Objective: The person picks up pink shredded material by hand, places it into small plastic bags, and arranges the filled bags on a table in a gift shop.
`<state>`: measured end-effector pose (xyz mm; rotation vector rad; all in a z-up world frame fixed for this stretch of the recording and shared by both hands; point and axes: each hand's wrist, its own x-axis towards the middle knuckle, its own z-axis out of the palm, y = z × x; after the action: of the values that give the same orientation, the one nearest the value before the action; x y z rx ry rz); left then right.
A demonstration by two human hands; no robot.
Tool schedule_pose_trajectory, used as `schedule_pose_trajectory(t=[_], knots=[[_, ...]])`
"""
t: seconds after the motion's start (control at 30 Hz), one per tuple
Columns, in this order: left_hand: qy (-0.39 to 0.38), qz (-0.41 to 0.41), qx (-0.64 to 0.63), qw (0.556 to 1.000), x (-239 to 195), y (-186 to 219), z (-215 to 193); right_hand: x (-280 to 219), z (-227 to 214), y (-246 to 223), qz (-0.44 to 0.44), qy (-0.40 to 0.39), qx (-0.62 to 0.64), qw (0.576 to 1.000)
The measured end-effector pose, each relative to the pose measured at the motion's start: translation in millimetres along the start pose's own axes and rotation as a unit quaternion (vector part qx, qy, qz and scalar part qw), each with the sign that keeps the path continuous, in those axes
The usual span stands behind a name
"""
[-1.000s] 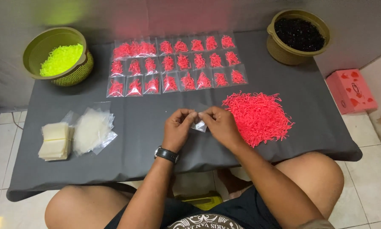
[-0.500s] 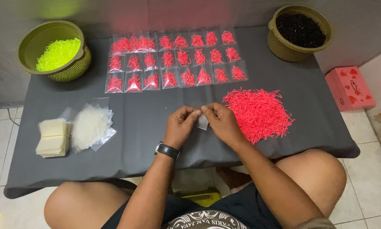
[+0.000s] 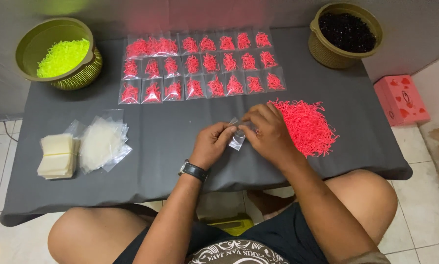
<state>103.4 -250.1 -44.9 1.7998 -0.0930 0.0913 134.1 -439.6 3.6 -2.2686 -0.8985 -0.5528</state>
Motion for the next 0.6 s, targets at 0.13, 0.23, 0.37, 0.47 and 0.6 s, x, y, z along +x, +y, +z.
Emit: schedule_pose_trajectory(t=[0.13,0.23,0.37,0.47,0.6], knots=[[-0.006,0.003,0.01,1.0,-1,-3,3,-2,-5,-2,-0.008,-0.011,-0.023,1.0],[-0.013,0.006,0.011,1.0,-1,-1,2,-6,-1,3,0.034,-0.006,0.023,0.999],[-0.008,-0.008,0.007,1.0,0,-4,2,-11,-1,2,0.111,-0.031,0.099,0.988],[0.004,-0.01,-0.08,0.997,1,-12,0,-16,-1,-4,0.224,-0.044,0.196,0.954],[-0.001,-0.024,-0.256,0.966,0,-4,-9,-10,2,-10,0.33,-0.036,0.391,0.859]])
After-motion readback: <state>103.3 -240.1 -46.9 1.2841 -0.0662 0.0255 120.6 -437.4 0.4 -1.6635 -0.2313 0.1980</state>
